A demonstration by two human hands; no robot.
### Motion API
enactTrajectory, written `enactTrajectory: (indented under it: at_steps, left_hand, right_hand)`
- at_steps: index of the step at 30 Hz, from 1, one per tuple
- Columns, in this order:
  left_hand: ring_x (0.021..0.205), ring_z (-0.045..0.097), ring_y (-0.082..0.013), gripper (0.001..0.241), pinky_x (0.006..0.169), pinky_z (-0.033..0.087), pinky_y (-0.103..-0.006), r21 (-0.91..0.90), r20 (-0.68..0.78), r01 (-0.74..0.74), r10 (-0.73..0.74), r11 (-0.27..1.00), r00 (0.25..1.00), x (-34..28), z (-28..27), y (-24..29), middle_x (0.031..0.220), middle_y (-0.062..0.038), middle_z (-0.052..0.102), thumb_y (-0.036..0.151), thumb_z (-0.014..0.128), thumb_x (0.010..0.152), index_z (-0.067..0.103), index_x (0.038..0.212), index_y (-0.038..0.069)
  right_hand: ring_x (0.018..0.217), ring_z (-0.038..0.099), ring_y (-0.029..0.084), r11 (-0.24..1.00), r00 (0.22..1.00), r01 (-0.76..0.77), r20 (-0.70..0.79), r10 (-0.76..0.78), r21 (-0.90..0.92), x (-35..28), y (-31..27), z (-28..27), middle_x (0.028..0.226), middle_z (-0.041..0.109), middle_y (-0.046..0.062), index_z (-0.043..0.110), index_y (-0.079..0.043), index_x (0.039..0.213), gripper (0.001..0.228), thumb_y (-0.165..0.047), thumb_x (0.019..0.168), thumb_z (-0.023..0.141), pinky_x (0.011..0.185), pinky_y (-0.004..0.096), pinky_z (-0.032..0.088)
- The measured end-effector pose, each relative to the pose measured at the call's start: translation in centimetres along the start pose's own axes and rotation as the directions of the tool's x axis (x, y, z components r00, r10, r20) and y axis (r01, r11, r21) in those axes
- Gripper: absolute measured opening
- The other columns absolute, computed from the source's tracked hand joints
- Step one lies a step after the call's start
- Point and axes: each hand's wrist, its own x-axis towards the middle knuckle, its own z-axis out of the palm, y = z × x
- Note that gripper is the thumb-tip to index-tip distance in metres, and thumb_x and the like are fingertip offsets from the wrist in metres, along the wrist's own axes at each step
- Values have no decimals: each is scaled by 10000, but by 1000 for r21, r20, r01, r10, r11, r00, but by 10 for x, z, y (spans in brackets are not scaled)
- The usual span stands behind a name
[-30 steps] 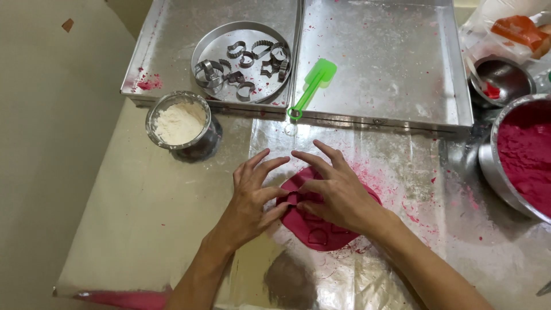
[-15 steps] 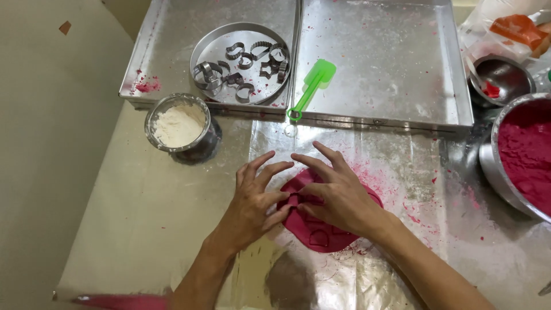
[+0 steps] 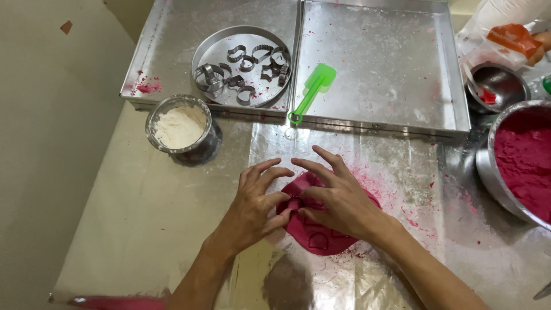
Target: Cutting circular shapes from a sheet of pink dough using a metal cutter and removing the excess material.
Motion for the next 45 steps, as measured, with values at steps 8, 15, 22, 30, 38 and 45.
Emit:
enactTrajectory:
  at_steps: [8, 15, 22, 30, 38, 45]
  left_hand:
    - [1237, 602, -345, 147, 1007, 456, -476, -274, -137, 148, -191, 950, 972, -2, -7, -7, 1227, -78, 653, 143, 746, 883, 751, 1024, 101]
    - [1219, 580, -332, 145, 980, 432, -474, 91, -125, 194, -182, 977, 975, -12, 5, -17, 1195, -98, 634, 116, 661, 909, 739, 1027, 82]
    - [1294, 521, -370, 398, 1083, 395, -533, 137, -30, 144, -142, 980, 989, -9, 13, 1, 1305, -184, 612, 5, 657, 879, 622, 1275, 7]
    - [1051, 590, -311, 239, 881, 419, -455, 112, -77, 130, -122, 985, 990, -7, 9, 16, 1076, -93, 701, 35, 620, 879, 667, 1113, 47]
    - [1045, 603, -286, 395, 899, 455, -443, -135, 30, 315, -314, 939, 949, -8, 10, 18, 1132, -97, 691, 0, 533, 835, 669, 1201, 55]
    - [944, 682, -224, 330, 844, 574, -329, -346, 3, 327, -348, 879, 938, 3, 2, 28, 1097, -106, 640, -91, 531, 882, 670, 1172, -11]
  right_hand:
    - [1427, 425, 433, 995, 987, -79, -138, 87, 58, 9, 8, -16, 1423, 608, 45, 787, -191, 925, 211, -303, 759, 855, 1113, 529, 419]
    - [1274, 549, 380, 954, 940, -265, -183, 288, 140, 40, 36, -23, 1255, 673, 51, 788, -195, 953, 145, -294, 849, 810, 1065, 491, 465]
    - [1214, 513, 283, 892, 889, -418, -124, 441, 174, 125, 62, -17, 1251, 683, 82, 779, -129, 1010, 280, -376, 879, 791, 976, 460, 438]
    - [1238, 499, 339, 952, 941, -270, -169, 293, 142, 147, 76, -14, 1275, 674, 142, 773, -105, 1109, 334, -395, 1006, 642, 985, 489, 436]
    - [978, 717, 265, 961, 973, -158, 203, 112, 229, 49, 31, -39, 1091, 769, 95, 760, -84, 1111, 203, -140, 929, 691, 827, 395, 577]
    - [913, 590, 278, 991, 943, 76, 316, -108, 111, 34, 23, -23, 1141, 745, 58, 733, -115, 1201, 280, -272, 1007, 607, 787, 396, 454]
